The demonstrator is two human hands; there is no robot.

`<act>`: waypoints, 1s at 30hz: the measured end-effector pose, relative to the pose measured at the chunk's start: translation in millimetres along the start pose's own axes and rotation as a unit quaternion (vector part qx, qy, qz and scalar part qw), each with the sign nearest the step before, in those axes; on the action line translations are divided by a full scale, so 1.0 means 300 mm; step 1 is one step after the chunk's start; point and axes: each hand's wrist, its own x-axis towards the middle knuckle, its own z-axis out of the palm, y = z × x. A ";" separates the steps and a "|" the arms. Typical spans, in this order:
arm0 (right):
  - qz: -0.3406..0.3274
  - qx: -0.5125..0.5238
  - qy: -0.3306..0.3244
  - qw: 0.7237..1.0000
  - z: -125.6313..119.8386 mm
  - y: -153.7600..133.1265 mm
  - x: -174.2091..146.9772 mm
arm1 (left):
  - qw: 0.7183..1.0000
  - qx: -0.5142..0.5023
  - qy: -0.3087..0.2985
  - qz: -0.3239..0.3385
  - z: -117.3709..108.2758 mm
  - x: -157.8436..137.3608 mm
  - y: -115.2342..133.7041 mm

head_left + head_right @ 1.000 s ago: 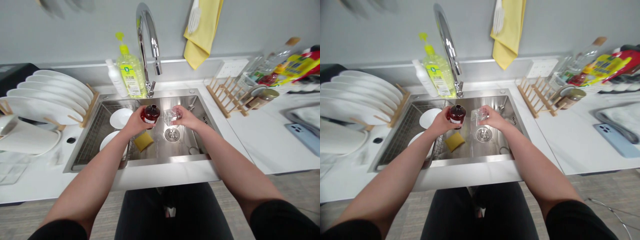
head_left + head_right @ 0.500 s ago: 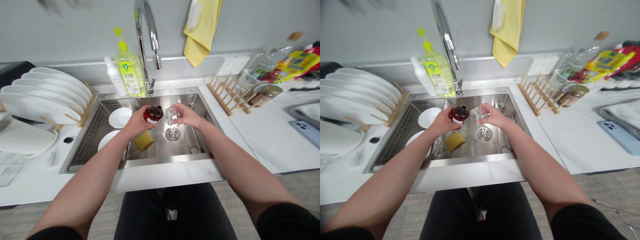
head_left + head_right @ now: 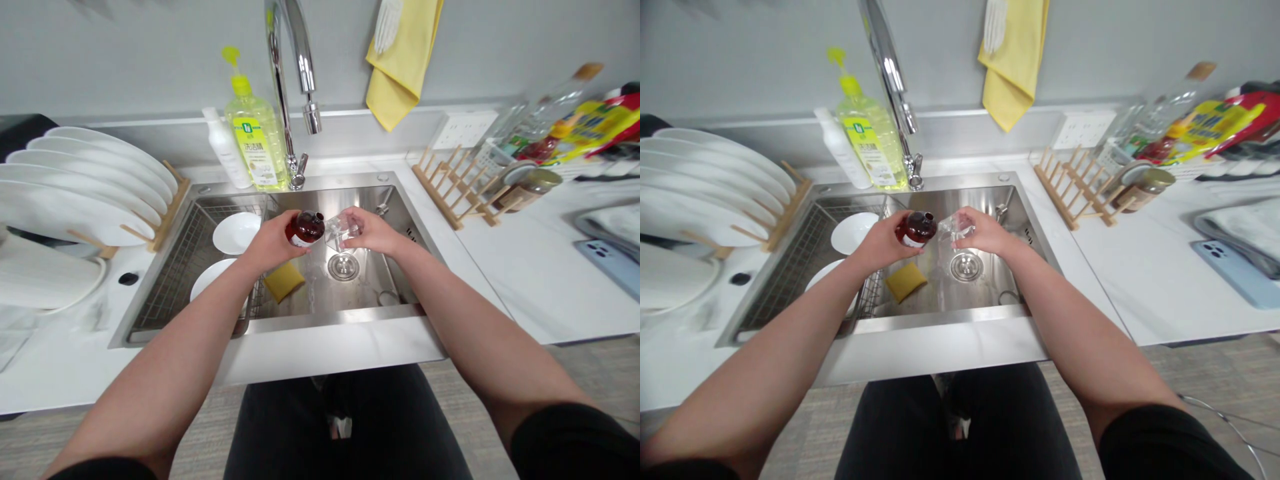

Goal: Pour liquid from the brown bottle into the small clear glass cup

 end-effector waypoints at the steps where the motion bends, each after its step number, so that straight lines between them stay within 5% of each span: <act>1: 0.002 -0.004 0.001 1.000 0.001 0.001 0.000 | 1.000 0.006 0.000 -0.001 0.000 0.000 0.001; 30: 0.016 -0.015 -0.011 1.000 -0.002 0.009 -0.001 | 0.992 0.121 -0.008 0.038 -0.005 0.002 0.007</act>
